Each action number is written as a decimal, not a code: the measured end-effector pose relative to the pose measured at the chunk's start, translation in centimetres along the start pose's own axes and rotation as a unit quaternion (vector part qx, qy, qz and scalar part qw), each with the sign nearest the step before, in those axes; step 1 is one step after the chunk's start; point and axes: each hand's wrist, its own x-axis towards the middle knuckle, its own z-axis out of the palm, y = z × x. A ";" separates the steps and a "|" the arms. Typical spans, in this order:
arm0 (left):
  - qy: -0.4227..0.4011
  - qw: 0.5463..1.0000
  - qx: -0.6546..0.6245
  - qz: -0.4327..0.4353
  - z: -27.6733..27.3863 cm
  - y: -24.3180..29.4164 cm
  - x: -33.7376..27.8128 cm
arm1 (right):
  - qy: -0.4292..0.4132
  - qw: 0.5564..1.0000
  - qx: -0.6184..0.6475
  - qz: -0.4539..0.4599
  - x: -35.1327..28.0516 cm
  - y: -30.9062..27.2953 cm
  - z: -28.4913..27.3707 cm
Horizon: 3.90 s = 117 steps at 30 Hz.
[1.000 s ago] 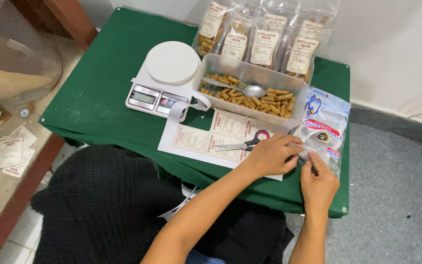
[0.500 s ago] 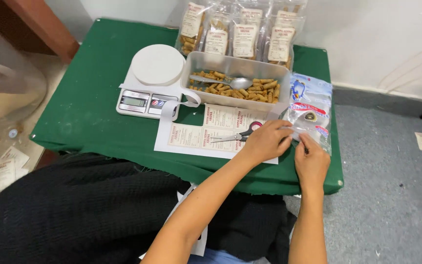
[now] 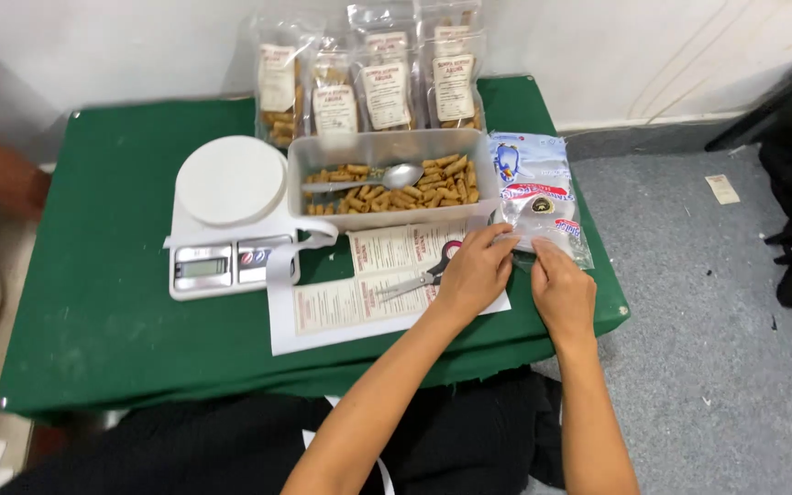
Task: Filling small plastic bags with snacks using a spoon, weighing them on a scale, and preparing them for sealing.
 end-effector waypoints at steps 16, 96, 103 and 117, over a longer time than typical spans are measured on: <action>0.012 0.999 -0.029 0.002 -2.1 0.8 0.8 | 0.033 0.992 -0.119 0.015 0.7 -1.7 -0.4; -0.003 0.989 0.141 0.041 -2.9 2.0 3.7 | 0.034 0.998 -0.028 0.034 1.7 -2.8 -1.0; -0.047 0.964 0.246 0.093 -0.3 1.5 4.4 | 0.017 0.999 0.013 0.042 1.9 -2.8 -1.4; -0.247 0.952 0.179 0.034 -0.1 0.4 6.5 | 0.000 0.998 -0.026 0.056 0.9 -1.8 -1.0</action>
